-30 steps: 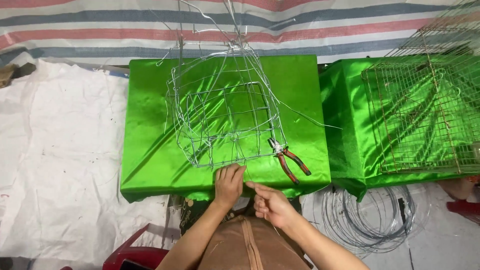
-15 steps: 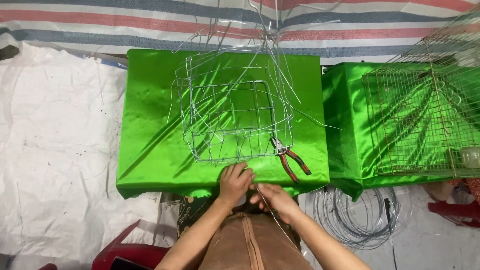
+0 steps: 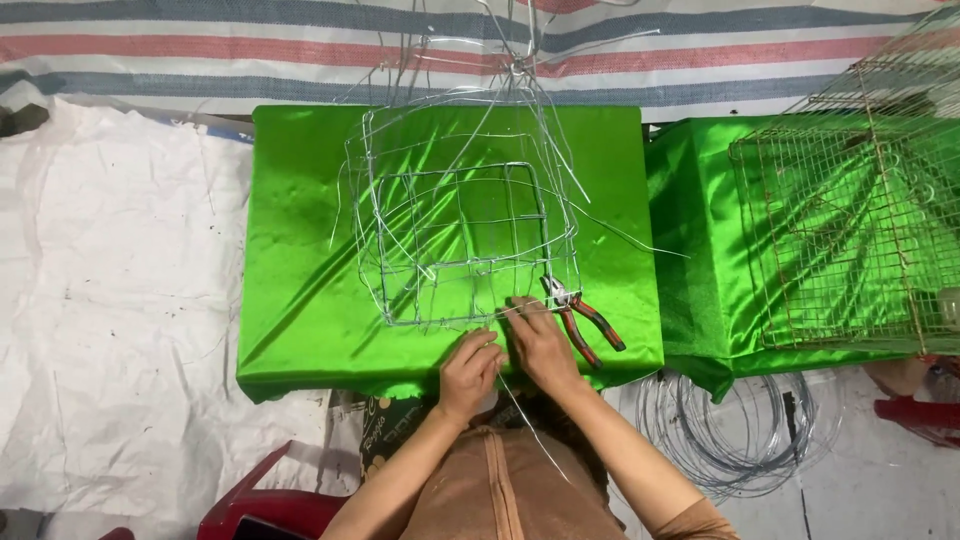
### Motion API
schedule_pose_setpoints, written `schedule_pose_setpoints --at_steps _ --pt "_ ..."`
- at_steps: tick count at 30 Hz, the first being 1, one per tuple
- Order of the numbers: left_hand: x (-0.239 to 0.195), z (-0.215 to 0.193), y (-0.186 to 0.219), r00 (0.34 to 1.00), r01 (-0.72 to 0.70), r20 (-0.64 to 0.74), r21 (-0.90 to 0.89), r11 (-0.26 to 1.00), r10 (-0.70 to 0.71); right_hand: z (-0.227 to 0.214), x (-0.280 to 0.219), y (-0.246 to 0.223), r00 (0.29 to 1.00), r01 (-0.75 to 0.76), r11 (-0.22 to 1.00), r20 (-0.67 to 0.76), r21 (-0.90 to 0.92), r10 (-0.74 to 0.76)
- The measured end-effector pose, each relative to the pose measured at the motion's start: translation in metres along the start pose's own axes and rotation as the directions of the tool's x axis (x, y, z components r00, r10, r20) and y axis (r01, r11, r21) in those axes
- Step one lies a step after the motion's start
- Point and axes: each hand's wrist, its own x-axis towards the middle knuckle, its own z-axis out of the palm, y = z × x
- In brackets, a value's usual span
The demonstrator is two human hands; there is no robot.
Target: Assembling a wire cage structure by bending wire and using pliers to secure the joints.
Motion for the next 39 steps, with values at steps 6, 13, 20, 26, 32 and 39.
schedule_pose_setpoints --at_steps 6,13,20,26,32,39 --pt "0.018 0.005 0.019 0.999 0.035 0.043 -0.092 0.995 -0.031 -0.018 0.016 -0.009 0.991 -0.045 0.984 0.113 -0.174 0.065" --pt "0.014 0.009 0.022 0.976 0.215 0.101 -0.279 0.936 -0.194 -0.025 0.019 -0.013 0.929 -0.110 0.965 0.320 -0.237 0.185" --pt "0.015 0.004 0.016 0.971 0.237 0.118 -0.332 0.913 -0.209 -0.017 0.014 -0.007 0.952 -0.087 0.971 0.268 -0.221 0.146" --pt "0.016 -0.014 0.026 0.981 -0.039 0.184 -0.101 0.994 0.058 -0.010 0.016 -0.004 0.950 -0.106 0.975 0.270 -0.193 0.156" --pt "0.037 -0.022 0.066 0.990 -0.091 0.081 -0.227 0.970 0.112 -0.009 0.013 -0.005 0.948 -0.122 0.976 0.268 -0.183 0.169" --pt "0.068 0.003 0.068 0.992 -0.088 0.074 -0.178 0.980 0.103 -0.017 0.013 -0.005 0.919 -0.105 0.984 0.364 -0.144 0.151"
